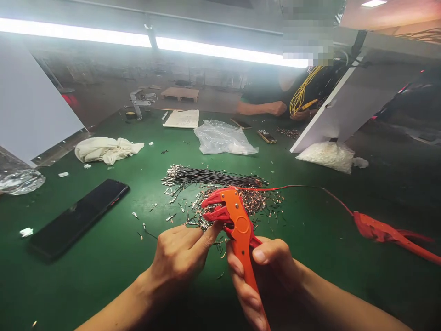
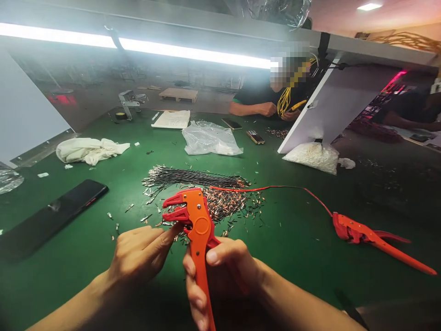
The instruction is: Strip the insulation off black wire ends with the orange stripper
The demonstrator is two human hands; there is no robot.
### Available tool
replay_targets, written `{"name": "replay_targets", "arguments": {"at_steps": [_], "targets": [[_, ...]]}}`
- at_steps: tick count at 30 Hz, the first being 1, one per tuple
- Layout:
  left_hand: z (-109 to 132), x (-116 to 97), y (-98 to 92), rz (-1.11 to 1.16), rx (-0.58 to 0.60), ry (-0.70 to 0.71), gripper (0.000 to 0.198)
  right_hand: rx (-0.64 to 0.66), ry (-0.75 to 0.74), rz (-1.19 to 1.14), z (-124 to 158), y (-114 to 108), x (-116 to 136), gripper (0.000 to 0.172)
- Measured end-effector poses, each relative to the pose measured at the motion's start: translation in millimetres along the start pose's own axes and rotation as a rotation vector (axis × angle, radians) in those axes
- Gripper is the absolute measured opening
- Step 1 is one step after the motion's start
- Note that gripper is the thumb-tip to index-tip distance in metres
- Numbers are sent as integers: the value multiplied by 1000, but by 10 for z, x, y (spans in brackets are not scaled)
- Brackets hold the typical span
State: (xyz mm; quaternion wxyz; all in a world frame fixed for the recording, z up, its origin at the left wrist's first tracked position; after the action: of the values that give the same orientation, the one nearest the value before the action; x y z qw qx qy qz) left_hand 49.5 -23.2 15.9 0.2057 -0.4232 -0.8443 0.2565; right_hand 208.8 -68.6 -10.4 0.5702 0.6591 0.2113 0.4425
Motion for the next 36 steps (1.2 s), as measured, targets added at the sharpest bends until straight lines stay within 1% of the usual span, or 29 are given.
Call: {"name": "replay_targets", "arguments": {"at_steps": [3,7,10,12,16,19,23,26,28,32,34,36], "targets": [[-4,-9,-9,7,21,7,32,-12,-15,-3,21,41,9,31],[-3,-8,-19,20,32,27,31,-49,-28,-35,43,37,1,32],[-6,-4,-33,23,33,43,33,-72,5,-28,53,41,-11,34],[-13,0,-45,13,30,53,33,-69,15,-25,55,55,-21,33],[-28,5,-49,-3,48,71,33,-29,-60,-94,46,74,-32,30],[-34,-2,-39,1,67,77,33,3,-72,-109,40,74,-40,28],[-44,-25,-48,22,56,90,31,-26,-75,-92,54,70,-52,26],[-46,-25,-55,15,50,85,30,-56,-125,-104,58,48,-68,28],[-41,-16,-45,1,52,80,30,-32,-144,-108,44,19,-81,30],[-18,3,12,-43,78,70,26,21,-128,-93,8,-81,-102,32],[0,9,39,-61,84,49,23,-4,-159,-96,4,-131,-102,35],[20,7,57,-60,93,22,22,-56,-187,-82,12,-160,-109,37]]}}
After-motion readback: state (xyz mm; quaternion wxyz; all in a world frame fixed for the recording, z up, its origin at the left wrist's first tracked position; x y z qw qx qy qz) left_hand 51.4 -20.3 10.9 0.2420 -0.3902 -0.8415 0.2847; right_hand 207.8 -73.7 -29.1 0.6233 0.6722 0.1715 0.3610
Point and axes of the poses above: each hand's wrist, its own z-axis away from the middle knuckle, its own y-axis out of the palm, x = y × z, the point moved 3 cm from there along -z, towards the middle knuckle, and after that the axes turned 10 degrees about -z, right-handed, at the moved point
